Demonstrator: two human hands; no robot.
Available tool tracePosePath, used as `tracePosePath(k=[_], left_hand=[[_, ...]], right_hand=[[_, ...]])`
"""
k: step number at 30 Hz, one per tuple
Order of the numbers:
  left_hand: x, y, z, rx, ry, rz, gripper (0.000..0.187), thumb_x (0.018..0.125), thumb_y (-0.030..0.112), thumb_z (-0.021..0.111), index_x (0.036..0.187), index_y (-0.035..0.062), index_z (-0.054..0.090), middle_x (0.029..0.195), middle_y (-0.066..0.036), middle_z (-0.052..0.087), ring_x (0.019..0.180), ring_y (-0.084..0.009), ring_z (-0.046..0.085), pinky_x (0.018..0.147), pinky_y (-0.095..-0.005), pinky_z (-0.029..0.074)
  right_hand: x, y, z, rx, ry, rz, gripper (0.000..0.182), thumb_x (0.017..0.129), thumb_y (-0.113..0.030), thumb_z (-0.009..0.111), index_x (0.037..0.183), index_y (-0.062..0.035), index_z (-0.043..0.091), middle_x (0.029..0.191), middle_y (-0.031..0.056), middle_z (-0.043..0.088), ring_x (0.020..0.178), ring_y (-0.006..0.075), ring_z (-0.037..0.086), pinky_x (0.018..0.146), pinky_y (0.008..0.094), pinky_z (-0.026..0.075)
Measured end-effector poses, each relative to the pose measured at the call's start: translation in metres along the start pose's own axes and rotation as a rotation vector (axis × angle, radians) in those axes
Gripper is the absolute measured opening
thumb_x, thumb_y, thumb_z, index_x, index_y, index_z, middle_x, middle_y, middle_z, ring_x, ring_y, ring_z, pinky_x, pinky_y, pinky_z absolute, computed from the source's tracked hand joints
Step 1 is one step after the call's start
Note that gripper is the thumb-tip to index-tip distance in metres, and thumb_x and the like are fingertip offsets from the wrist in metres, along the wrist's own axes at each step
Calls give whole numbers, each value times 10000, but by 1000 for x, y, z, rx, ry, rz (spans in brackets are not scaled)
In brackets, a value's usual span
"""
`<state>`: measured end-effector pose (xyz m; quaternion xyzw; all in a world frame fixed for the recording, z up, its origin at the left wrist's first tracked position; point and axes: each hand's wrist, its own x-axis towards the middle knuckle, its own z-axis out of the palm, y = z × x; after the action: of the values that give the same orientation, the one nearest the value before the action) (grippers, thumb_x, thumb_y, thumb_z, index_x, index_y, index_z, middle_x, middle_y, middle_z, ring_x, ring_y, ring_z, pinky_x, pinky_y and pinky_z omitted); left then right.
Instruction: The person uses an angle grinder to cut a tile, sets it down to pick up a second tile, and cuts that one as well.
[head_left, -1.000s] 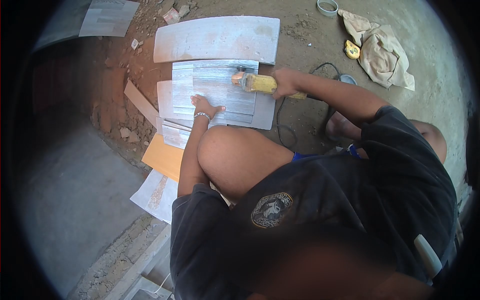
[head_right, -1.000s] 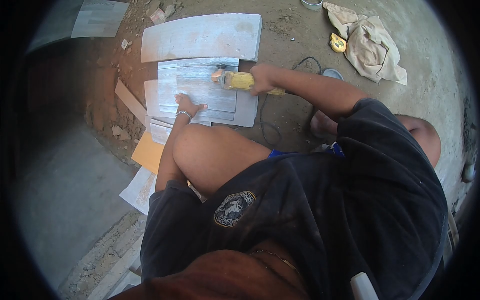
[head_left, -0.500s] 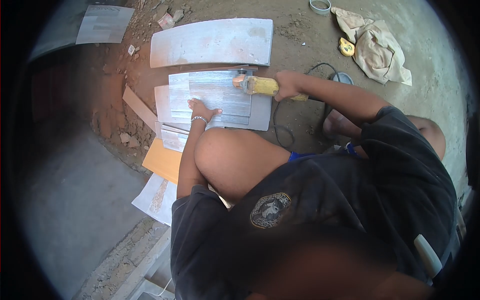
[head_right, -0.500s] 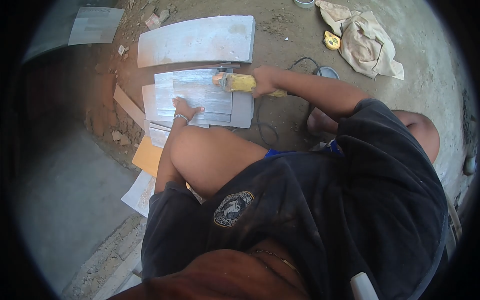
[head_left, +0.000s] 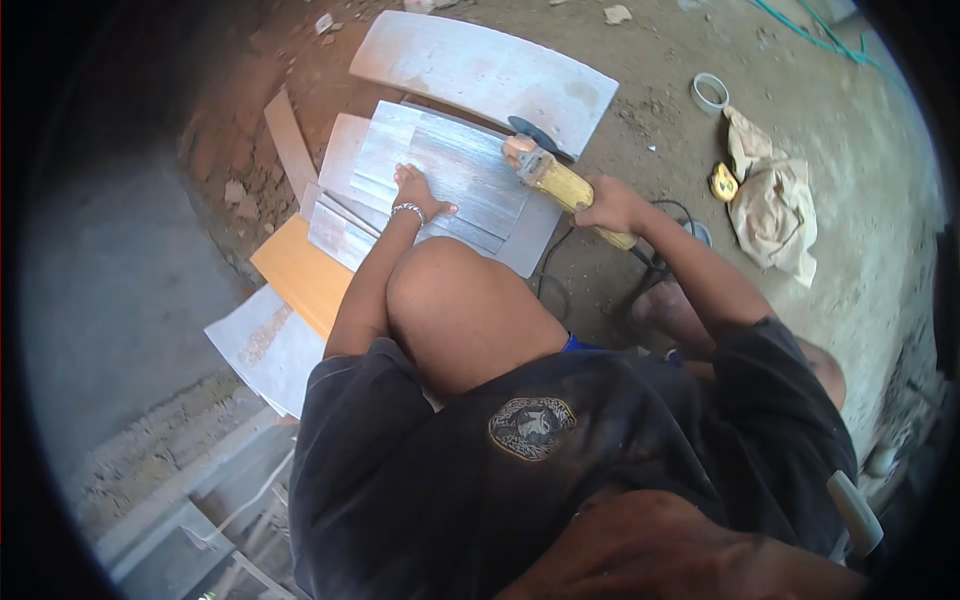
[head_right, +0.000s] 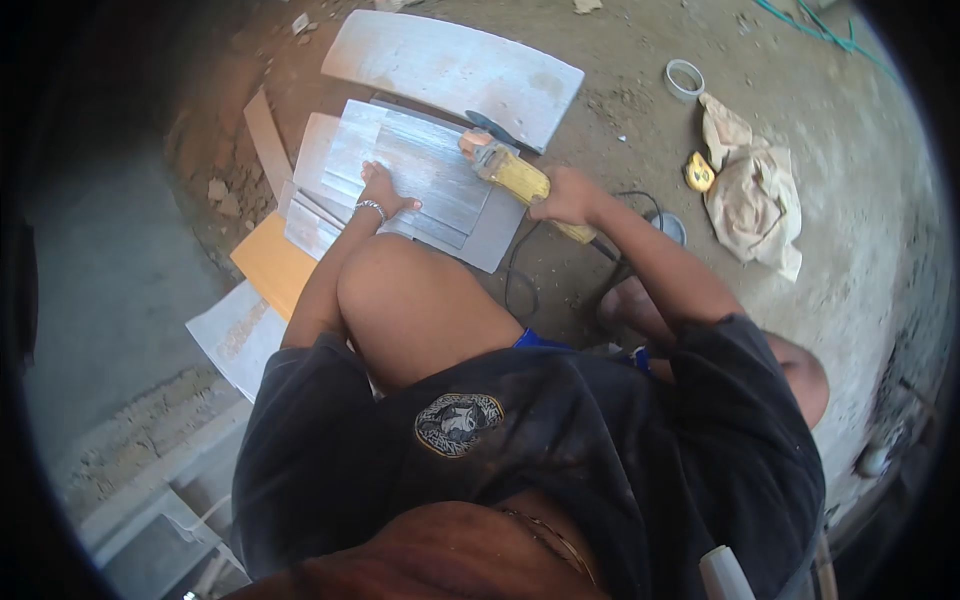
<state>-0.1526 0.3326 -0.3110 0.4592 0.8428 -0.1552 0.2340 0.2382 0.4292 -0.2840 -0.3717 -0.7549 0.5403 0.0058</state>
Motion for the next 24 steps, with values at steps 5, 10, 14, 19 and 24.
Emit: tracePosePath(k=[5,10,14,19,24], left_hand=[[-19,-8,-2,-116,49,39,1460,613,528,929,1548,-151,37,1618,-398,35,1531,-502,88,1261,-453,200],[-29,-14,22,-258,206,141,1338,649,474,914,1564,-98,122,1642,-345,75,1544,-461,101,1252,-484,210],[-33,-22,25,-256,217,151,1293,677,507,881,1593,-31,143,1674,-272,93,1560,-398,125,1227,-506,244],[-31,-28,-20,-86,2,205,1271,715,571,839,1607,-2,139,1685,-247,84,1565,-371,131,1203,-504,294],[-18,2,-55,58,-231,-39,1161,765,592,802,1611,71,201,1685,-162,191,1546,-316,223,1163,-508,343]], right_hand=[[18,-48,-36,163,14,-101,499,733,-273,781,1100,43,663,928,138,722,831,243,685,785,360,532],[78,-67,-87,562,92,-110,306,838,-153,733,1065,0,595,872,60,643,723,152,631,646,305,510],[118,-87,-145,548,128,-39,322,889,-246,703,1086,-18,588,864,78,639,712,184,650,642,332,541],[147,-96,-223,471,137,24,352,912,-316,682,1090,-31,579,849,77,636,705,186,655,638,346,550],[166,-111,-224,710,165,57,373,922,-331,674,1132,-47,552,836,76,637,685,203,662,629,360,564]])
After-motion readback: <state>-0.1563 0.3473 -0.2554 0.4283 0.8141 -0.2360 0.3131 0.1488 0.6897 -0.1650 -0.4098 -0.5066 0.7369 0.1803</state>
